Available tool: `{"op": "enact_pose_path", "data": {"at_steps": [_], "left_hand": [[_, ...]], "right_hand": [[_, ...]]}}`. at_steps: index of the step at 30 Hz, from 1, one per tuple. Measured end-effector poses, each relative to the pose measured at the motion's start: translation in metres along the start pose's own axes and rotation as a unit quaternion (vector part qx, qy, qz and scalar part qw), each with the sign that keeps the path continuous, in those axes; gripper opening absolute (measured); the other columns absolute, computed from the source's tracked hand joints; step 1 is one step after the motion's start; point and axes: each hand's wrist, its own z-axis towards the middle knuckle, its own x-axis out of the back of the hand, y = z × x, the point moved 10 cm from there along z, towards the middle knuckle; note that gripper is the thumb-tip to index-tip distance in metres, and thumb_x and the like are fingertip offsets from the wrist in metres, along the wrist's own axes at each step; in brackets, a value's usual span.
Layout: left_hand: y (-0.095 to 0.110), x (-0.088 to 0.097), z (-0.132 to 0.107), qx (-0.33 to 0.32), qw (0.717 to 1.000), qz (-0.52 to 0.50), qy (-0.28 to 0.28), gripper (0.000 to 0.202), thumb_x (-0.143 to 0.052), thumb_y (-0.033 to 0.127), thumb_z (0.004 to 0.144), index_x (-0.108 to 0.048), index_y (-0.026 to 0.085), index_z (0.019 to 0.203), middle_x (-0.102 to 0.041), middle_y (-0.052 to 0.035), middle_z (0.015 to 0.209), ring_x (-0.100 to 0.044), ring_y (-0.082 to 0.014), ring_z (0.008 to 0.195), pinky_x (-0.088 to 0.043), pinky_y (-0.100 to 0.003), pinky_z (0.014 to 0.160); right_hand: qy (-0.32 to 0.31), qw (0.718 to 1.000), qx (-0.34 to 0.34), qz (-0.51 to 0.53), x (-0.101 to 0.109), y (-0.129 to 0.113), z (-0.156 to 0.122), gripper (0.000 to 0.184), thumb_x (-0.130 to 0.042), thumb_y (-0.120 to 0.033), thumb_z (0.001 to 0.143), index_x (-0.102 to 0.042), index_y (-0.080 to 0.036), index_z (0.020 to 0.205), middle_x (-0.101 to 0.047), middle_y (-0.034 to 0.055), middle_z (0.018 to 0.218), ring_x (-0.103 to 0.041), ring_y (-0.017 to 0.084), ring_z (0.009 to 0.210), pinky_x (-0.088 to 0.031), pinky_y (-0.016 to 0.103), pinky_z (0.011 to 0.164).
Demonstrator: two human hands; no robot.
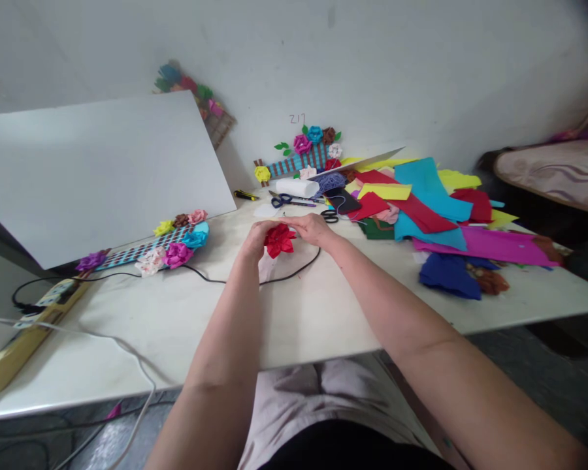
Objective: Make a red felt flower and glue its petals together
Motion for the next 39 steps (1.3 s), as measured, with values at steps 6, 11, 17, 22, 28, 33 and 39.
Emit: {"op": "enact_pose_path", "data": {"at_steps": [6,11,17,22,28,33,39], "left_hand": [[-0.0013,0.0002,0.0002,0.008,1.0,-0.01,0.009,0.019,-0.067,0.03,0.054,-0.065,0.014,0.064,-0.065,-0.0044,0.062,-0.061,-0.017,0.06,-0.047,-0.027,0.059],[0.0027,-0.0016,-0.0022,-0.003,1.0,-0.006,0.002,0.018,-0.068,0.03,0.054,-0.064,0.013,0.061,-0.064,-0.0044,0.061,-0.06,-0.0159,0.057,-0.046,-0.027,0.058],[0.0028,-0.0006,-0.0015,-0.009,1.0,0.0,-0.003,0.021,-0.072,0.031,0.054,-0.065,0.012,0.06,-0.063,-0.0043,0.058,-0.058,-0.0152,0.053,-0.044,-0.027,0.055],[0.0052,-0.0002,-0.0015,-0.024,1.0,-0.004,0.001,0.02,-0.072,0.03,0.054,-0.064,0.012,0.058,-0.062,-0.0037,0.056,-0.057,-0.0149,0.052,-0.044,-0.027,0.054],[0.0047,-0.0003,-0.0007,-0.022,1.0,-0.015,0.007,0.018,-0.07,0.028,0.054,-0.061,0.013,0.055,-0.059,-0.0021,0.053,-0.055,-0.0138,0.049,-0.044,-0.027,0.052],[0.0062,0.0011,0.0006,-0.042,0.999,-0.021,0.007,0.018,-0.07,0.028,0.055,-0.062,0.012,0.055,-0.058,-0.0019,0.053,-0.055,-0.0134,0.05,-0.044,-0.026,0.053],[0.0012,0.0029,0.0031,-0.034,0.999,-0.018,0.002,0.019,-0.071,0.029,0.054,-0.065,0.011,0.057,-0.061,-0.003,0.055,-0.057,-0.0145,0.052,-0.045,-0.027,0.055]], "right_hand": [[0.002,1.0,0.002,0.03,0.0008,-0.0008,-0.0002,0.039,-0.05,-0.022,0.091,-0.061,-0.037,0.126,-0.065,-0.006,0.123,-0.062,0.017,0.116,-0.048,0.027,0.098],[0.001,0.999,-0.008,0.033,0.0004,0.001,0.0004,0.038,-0.052,-0.023,0.091,-0.062,-0.038,0.124,-0.066,-0.0069,0.122,-0.062,0.017,0.116,-0.049,0.028,0.097],[-0.001,0.999,-0.012,0.034,0.0,0.0009,0.0008,0.037,-0.052,-0.025,0.091,-0.062,-0.037,0.124,-0.066,-0.0058,0.122,-0.063,0.018,0.115,-0.049,0.027,0.097],[0.002,1.0,-0.009,0.03,0.0022,-0.002,0.0,0.036,-0.052,-0.026,0.092,-0.061,-0.038,0.125,-0.067,-0.0056,0.121,-0.063,0.017,0.115,-0.05,0.027,0.096],[0.009,0.999,-0.009,0.03,0.0063,-0.0069,-0.0011,0.036,-0.051,-0.026,0.093,-0.061,-0.034,0.126,-0.066,-0.0039,0.123,-0.063,0.016,0.115,-0.05,0.026,0.094],[0.021,0.999,-0.007,0.026,0.0054,-0.0046,0.0004,0.034,-0.052,-0.025,0.091,-0.064,-0.034,0.122,-0.069,-0.0027,0.118,-0.065,0.017,0.112,-0.051,0.028,0.092],[0.037,0.999,-0.009,0.023,0.0026,0.0015,0.0024,0.031,-0.055,-0.028,0.09,-0.068,-0.035,0.117,-0.071,-0.0027,0.113,-0.066,0.017,0.109,-0.051,0.027,0.089]]}}
